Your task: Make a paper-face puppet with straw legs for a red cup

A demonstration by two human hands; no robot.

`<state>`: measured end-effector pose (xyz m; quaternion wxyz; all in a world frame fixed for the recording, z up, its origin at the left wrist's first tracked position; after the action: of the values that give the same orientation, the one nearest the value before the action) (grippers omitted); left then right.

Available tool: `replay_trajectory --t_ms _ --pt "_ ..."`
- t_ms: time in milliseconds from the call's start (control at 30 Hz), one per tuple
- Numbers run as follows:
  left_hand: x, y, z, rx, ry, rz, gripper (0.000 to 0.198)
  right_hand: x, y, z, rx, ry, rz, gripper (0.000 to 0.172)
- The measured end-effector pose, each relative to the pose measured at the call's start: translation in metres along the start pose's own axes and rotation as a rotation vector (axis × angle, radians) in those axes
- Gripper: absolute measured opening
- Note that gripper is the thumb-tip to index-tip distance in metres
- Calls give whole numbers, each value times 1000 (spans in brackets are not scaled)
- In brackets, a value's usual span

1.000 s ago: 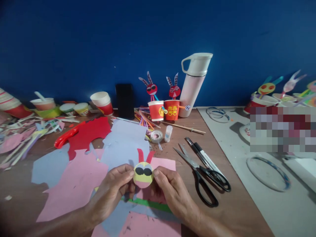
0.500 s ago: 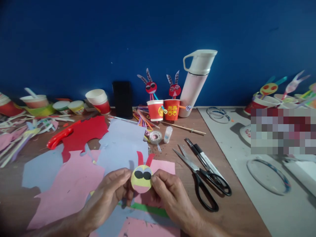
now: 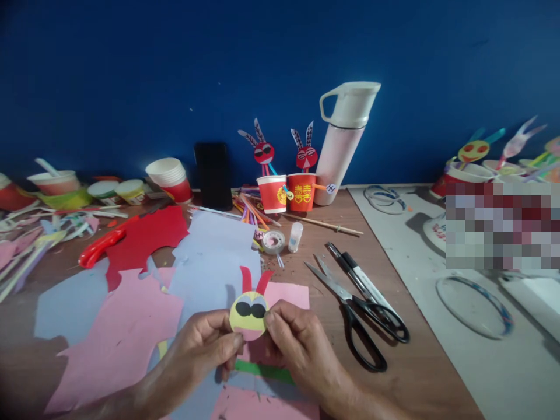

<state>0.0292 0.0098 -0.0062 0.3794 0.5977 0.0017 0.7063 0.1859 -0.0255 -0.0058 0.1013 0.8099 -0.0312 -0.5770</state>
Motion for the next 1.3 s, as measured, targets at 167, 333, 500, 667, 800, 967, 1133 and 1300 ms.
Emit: replay_trajectory --t_ms 167,333,500,667,800,967,1133,1300 --pt "1 0 -1 16 -10 8 18 -1 0 0 0 47 -20 40" --pt "0 -1 0 9 13 8 21 2 1 1 9 81 -41 41" --pt "-2 -1 -1 -31 36 12 23 1 0 0 21 76 -48 41" --pt "-1 0 -2 -22 33 20 32 -1 0 0 -5 65 -32 42" --pt "-5 -1 -3 25 0 31 32 0 3 1 -6 90 -42 41" --pt "-11 -4 -5 30 19 50 35 7 6 2 -5 111 -109 41" --pt "-13 -5 -5 13 35 78 43 12 3 4 29 229 -119 38" --pt "-13 -5 -5 4 40 79 48 12 -1 4 44 231 -57 39"
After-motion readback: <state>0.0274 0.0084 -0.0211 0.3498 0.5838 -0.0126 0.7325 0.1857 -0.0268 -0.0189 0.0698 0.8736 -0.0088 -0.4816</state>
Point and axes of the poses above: each hand's wrist, its own y-axis away from the middle knuckle, its own z-axis out of the palm, x = y × z, the point moved 3 cm from there along -y, towards the middle knuckle, and after that the axes turned 14 degrees about y, right-handed, at the moved point
